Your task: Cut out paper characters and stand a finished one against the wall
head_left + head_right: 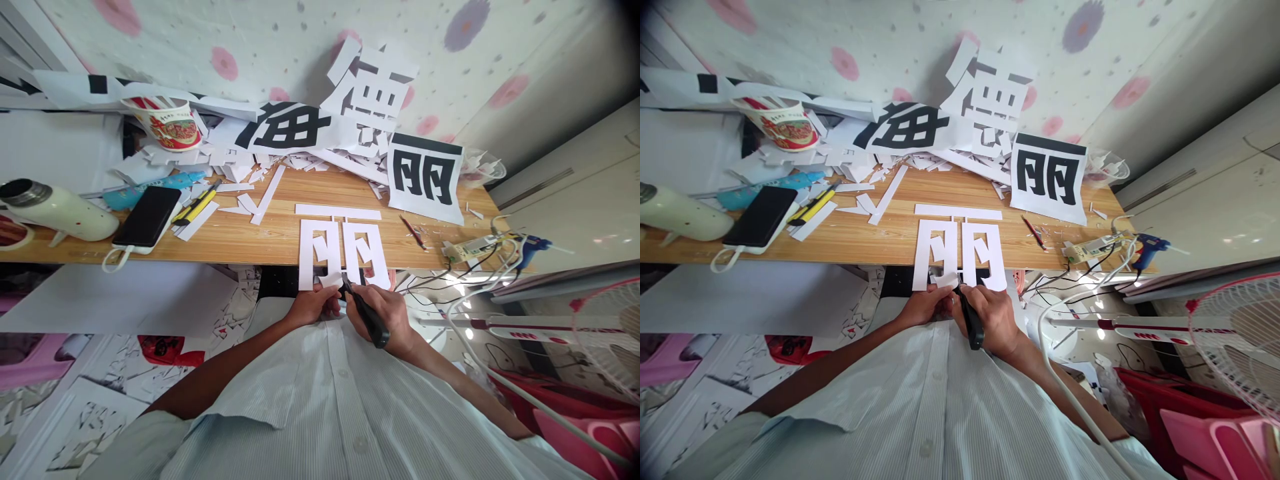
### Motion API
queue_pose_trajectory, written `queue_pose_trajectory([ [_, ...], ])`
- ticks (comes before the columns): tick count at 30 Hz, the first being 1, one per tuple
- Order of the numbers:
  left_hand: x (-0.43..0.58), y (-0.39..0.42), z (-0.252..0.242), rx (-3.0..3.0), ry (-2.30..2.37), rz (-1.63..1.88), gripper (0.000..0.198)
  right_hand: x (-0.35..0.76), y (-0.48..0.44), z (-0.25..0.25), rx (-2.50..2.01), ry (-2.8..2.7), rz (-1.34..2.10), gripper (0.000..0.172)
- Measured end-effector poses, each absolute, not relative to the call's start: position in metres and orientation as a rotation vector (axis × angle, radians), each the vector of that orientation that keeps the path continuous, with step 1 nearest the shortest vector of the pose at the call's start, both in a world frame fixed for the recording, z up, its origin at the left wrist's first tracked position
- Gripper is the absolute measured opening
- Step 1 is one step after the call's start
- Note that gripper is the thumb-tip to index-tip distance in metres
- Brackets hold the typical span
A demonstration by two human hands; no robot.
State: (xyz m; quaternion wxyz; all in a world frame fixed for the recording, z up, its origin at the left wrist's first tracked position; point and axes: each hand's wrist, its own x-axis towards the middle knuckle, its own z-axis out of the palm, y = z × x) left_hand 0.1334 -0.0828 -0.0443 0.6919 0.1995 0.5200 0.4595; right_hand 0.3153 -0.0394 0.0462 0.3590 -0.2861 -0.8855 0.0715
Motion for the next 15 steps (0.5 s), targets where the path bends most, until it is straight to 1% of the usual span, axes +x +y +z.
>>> queue_pose_trajectory([
  [6, 0.1333, -0.0827, -0.0423, 0.433, 1.163, 1.026, 0.043, 0.3160, -0.0386, 0.0466, -0.709, -2.270, 0.202, 0.014],
  [15, 0.1344, -0.0825, -0.0503, 0.424, 1.153, 1.034, 0.042, 0.3168, -0.0386, 0.0474, -0.693, -2.268, 0.200, 0.013],
])
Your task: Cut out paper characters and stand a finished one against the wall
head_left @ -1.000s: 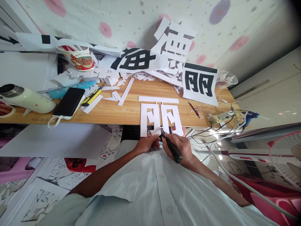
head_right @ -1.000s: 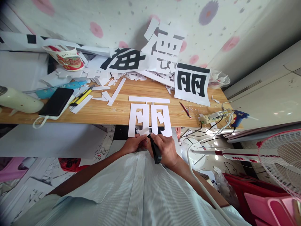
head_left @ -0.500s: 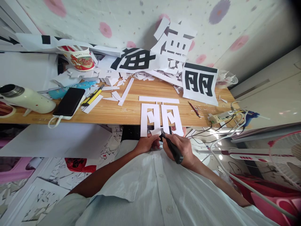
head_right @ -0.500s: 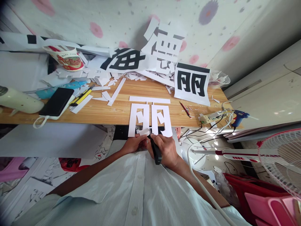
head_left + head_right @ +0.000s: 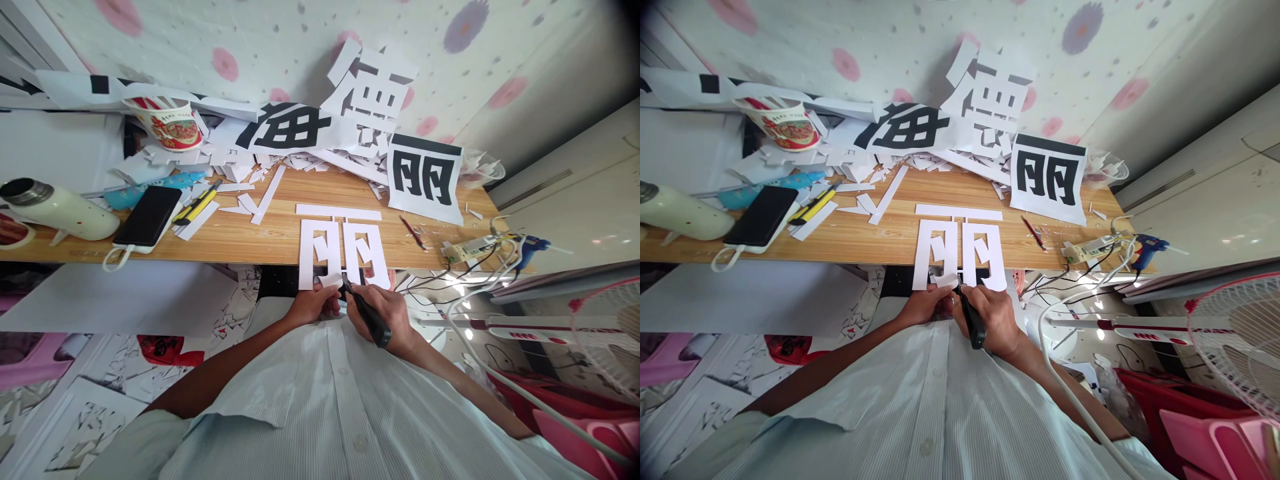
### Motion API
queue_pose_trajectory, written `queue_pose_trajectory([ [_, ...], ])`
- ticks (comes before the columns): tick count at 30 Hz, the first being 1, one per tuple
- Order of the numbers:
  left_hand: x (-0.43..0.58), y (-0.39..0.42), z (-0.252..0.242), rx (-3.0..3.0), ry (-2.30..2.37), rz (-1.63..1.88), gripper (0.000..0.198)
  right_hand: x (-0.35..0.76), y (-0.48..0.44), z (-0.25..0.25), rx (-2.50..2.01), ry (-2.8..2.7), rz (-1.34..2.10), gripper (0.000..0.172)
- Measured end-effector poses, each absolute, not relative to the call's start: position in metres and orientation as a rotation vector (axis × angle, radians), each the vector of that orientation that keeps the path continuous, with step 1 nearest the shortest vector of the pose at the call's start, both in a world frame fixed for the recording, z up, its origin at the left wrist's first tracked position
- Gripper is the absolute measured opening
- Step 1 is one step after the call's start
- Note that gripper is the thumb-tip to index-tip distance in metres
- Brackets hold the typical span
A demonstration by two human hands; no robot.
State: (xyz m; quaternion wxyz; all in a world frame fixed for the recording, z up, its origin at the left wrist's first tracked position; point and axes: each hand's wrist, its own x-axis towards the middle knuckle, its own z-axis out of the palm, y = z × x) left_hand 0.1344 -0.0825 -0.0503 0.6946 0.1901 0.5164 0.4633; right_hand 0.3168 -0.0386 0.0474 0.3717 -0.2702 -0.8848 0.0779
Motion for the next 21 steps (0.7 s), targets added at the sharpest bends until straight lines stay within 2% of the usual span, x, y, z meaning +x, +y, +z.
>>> queue_pose_trajectory([
  [21, 0.1340, -0.0827, -0.0493, 0.427, 1.171, 1.031, 0.039, 0.3158, -0.0379, 0.0436, -0.699, -2.263, 0.228, 0.013],
])
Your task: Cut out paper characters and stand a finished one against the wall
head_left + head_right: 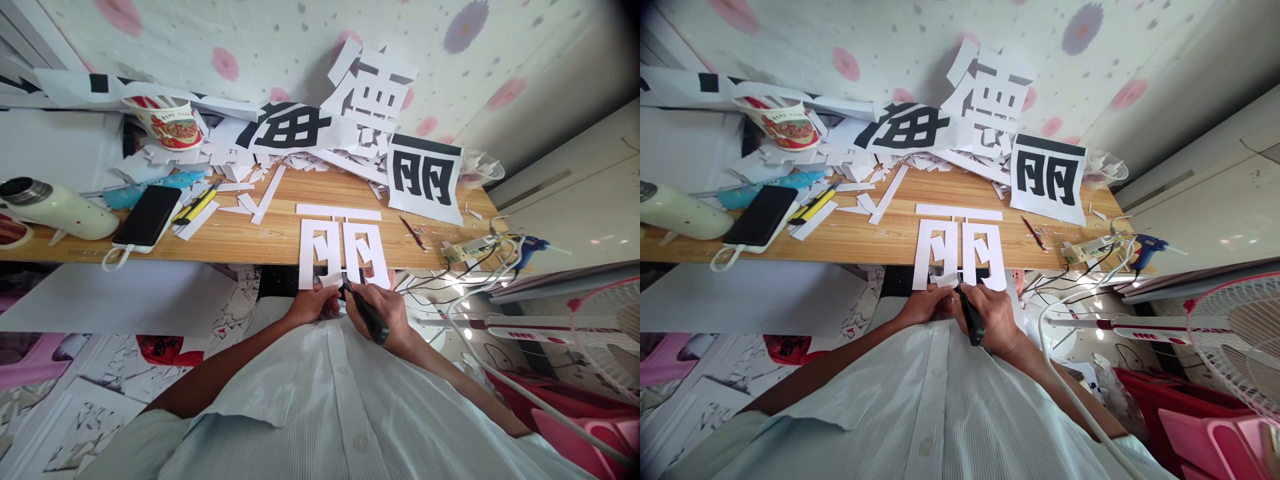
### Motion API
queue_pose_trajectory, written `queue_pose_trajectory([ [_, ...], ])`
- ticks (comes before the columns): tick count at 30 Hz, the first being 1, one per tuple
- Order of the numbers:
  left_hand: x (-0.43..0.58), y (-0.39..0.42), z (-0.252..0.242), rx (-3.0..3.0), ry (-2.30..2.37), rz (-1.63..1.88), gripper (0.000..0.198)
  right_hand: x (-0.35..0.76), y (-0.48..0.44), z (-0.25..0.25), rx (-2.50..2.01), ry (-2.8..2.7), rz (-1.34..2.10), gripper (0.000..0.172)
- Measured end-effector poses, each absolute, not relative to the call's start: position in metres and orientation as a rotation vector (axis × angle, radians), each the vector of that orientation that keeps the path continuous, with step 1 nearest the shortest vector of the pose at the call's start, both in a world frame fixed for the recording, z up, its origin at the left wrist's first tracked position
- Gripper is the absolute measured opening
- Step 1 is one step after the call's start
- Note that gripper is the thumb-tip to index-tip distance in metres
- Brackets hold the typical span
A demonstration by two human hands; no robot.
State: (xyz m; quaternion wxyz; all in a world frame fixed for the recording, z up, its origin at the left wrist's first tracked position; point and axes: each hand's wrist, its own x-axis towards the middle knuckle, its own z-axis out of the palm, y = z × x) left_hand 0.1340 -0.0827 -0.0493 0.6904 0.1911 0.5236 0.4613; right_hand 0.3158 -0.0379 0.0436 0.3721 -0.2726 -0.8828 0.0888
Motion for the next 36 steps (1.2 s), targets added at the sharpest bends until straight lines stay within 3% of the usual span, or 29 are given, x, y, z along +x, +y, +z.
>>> queue_pose_trajectory([
  [36, 0.132, -0.085, -0.037, 0.434, 1.170, 1.032, 0.040, 0.321, -0.037, 0.052, -0.682, -2.307, 0.329, 0.013],
])
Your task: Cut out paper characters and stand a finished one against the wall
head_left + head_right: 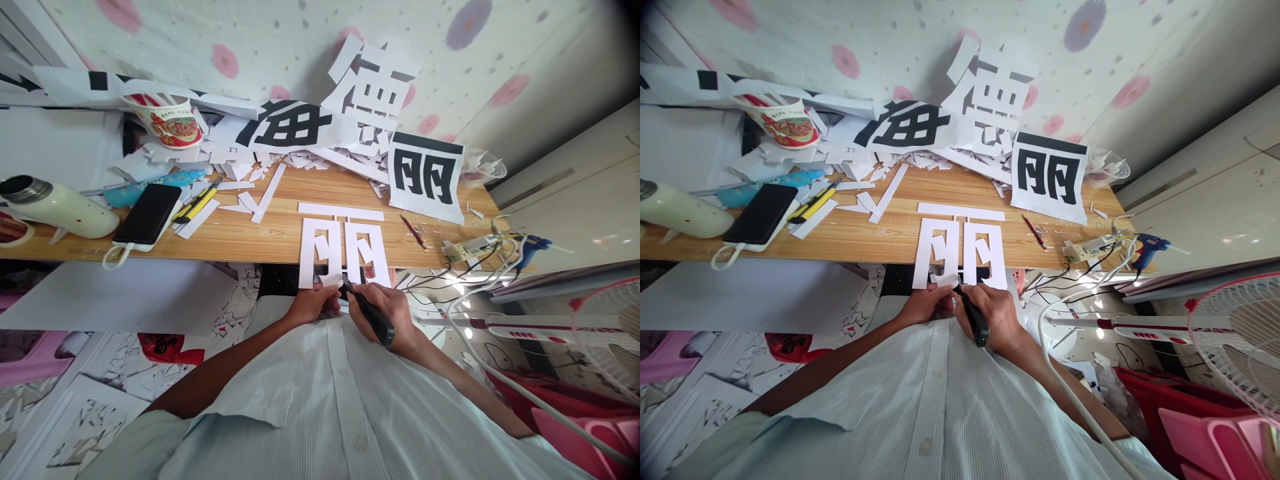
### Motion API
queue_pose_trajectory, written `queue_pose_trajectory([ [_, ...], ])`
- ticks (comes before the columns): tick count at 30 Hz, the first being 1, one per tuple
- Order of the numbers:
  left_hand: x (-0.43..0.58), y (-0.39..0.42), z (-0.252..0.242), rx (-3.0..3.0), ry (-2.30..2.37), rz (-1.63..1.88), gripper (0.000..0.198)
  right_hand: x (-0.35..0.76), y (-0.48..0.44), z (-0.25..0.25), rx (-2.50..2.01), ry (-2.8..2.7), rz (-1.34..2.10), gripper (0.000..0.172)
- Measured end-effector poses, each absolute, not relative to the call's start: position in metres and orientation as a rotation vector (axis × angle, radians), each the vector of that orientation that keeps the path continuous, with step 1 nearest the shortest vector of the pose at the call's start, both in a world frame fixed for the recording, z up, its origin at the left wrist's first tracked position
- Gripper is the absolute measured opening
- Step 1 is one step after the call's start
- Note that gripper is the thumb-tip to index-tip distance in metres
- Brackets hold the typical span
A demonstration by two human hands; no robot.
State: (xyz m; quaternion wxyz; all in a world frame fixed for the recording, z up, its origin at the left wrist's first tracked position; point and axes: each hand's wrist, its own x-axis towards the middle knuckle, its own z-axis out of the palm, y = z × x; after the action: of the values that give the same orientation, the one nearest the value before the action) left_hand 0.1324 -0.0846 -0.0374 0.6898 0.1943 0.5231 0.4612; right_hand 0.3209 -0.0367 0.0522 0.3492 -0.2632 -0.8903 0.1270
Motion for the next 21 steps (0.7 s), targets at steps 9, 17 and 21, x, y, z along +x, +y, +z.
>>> queue_pose_trajectory([
  [9, 0.1325, -0.0853, -0.0390, 0.410, 1.186, 1.022, 0.040, 0.3217, -0.0369, 0.0533, -0.682, -2.303, 0.346, 0.014],
  [17, 0.1316, -0.0854, -0.0414, 0.438, 1.179, 1.043, 0.043, 0.3219, -0.0373, 0.0551, -0.678, -2.303, 0.334, 0.013],
  [21, 0.1321, -0.0851, -0.0421, 0.428, 1.168, 1.051, 0.043, 0.3219, -0.0364, 0.0599, -0.668, -2.338, 0.329, 0.012],
])
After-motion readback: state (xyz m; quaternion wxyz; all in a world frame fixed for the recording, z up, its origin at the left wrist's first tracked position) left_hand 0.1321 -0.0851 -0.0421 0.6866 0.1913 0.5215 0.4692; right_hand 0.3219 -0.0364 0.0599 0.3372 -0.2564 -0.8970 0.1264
